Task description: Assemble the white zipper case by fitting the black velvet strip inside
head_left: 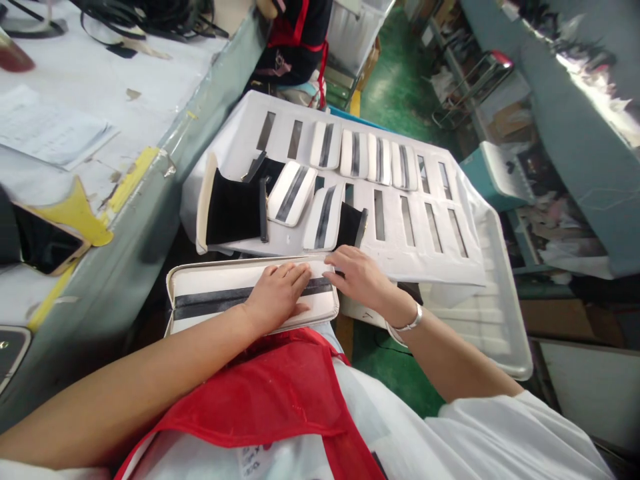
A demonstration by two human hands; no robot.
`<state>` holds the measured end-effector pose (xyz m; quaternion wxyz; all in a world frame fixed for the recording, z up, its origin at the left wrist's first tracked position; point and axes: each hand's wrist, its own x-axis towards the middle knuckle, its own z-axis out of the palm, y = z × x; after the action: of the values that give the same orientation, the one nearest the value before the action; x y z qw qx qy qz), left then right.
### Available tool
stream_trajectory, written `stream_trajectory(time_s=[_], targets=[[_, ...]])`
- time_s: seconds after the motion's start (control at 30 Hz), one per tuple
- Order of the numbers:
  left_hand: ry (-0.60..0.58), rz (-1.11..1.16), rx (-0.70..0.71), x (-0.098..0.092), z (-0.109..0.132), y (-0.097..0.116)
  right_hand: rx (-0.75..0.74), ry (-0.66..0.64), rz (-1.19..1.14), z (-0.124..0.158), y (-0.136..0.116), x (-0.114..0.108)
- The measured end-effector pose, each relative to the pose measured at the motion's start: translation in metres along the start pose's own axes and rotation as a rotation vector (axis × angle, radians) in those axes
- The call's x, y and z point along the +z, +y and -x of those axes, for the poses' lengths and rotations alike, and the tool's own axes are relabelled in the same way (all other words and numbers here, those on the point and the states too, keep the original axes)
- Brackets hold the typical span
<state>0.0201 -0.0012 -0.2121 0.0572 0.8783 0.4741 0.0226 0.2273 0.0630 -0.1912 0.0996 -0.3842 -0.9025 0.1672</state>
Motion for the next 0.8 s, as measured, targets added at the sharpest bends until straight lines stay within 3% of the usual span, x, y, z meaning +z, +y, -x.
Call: stream_trajectory(time_s=[0.13,0.33,0.5,0.6,0.8], targets=[[0.111,0.016,0.000,0.005,0.004,0.002,-0.127,-0.165,0.207,-0.022,-0.012,0.005],[0.218,-0.057,0.070,0.007,0.014,0.002,-0.056,-0.183,0.199,-0.036,-0.008,0.009],[0.202,-0.132,0.209,0.010,0.019,0.014,-0.110,-0.186,0.176,-0.050,-0.013,0.017],[0.220,-0.122,0.278,0.018,0.024,0.022,-0.035,-0.247,0.250,-0.061,-0.021,0.025],[0.300,-0.175,0.237,0.036,0.038,0.032,-0.025,-0.370,0.303,-0.075,-0.023,0.031]])
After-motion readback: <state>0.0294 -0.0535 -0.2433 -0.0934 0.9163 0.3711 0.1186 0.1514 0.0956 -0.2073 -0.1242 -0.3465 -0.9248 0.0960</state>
